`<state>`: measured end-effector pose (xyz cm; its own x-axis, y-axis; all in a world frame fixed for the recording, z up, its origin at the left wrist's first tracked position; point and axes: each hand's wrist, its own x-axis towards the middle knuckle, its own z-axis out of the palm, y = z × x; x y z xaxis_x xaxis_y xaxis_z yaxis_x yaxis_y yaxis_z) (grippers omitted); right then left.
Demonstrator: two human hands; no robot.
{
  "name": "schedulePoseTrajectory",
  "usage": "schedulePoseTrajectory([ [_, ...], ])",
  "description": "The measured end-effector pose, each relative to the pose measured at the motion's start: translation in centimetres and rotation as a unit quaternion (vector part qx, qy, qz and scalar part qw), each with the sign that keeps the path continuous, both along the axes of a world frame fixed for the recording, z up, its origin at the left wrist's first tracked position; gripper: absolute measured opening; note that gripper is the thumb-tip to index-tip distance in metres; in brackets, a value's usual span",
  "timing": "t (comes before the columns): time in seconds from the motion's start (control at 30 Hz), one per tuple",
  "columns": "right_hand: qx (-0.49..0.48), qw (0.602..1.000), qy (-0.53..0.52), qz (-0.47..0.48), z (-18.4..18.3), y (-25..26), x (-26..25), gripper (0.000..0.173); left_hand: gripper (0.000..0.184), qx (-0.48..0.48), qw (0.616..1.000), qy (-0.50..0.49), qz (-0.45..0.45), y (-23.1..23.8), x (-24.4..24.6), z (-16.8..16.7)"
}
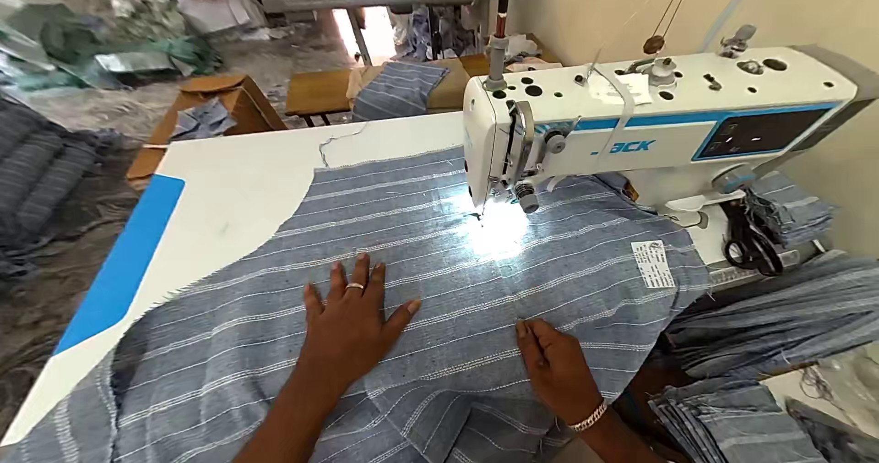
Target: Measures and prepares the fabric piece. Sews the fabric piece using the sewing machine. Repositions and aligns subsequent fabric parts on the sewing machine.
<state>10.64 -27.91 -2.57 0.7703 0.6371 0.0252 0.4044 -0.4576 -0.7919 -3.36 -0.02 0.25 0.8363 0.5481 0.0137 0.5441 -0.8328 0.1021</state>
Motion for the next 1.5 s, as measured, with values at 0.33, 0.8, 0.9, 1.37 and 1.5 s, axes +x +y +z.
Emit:
schedulePoseTrajectory([
  [0.33,-0.043,0.946,-0.316,0.056,-0.4,-0.3,4.2,0.025,0.103,0.0,1.0,-0.015,0.016,1.8,1.6,-0.8],
  [0.8,-0.074,0.93,-0.324,0.156,2.6,5.9,11.2,0.026,0.089,0.045,0.992,-0.117,0.008,9.7,8.3,1.0],
  [0.9,-0.082,0.94,-0.327,0.057,4.3,2.7,9.4,0.038,0.076,0.029,0.995,-0.083,0.053,7.0,5.8,2.7],
  [1.37,-0.117,0.966,-0.228,0.021,8.2,4.3,14.4,0.048,0.053,-0.061,0.971,-0.199,0.121,6.7,-1.4,2.2],
  [1.5,-0.084,0.995,-0.043,0.026,6.2,9.8,7.5,0.074,0.054,-0.066,0.987,-0.148,-0.002,4.4,1.7,1.8],
])
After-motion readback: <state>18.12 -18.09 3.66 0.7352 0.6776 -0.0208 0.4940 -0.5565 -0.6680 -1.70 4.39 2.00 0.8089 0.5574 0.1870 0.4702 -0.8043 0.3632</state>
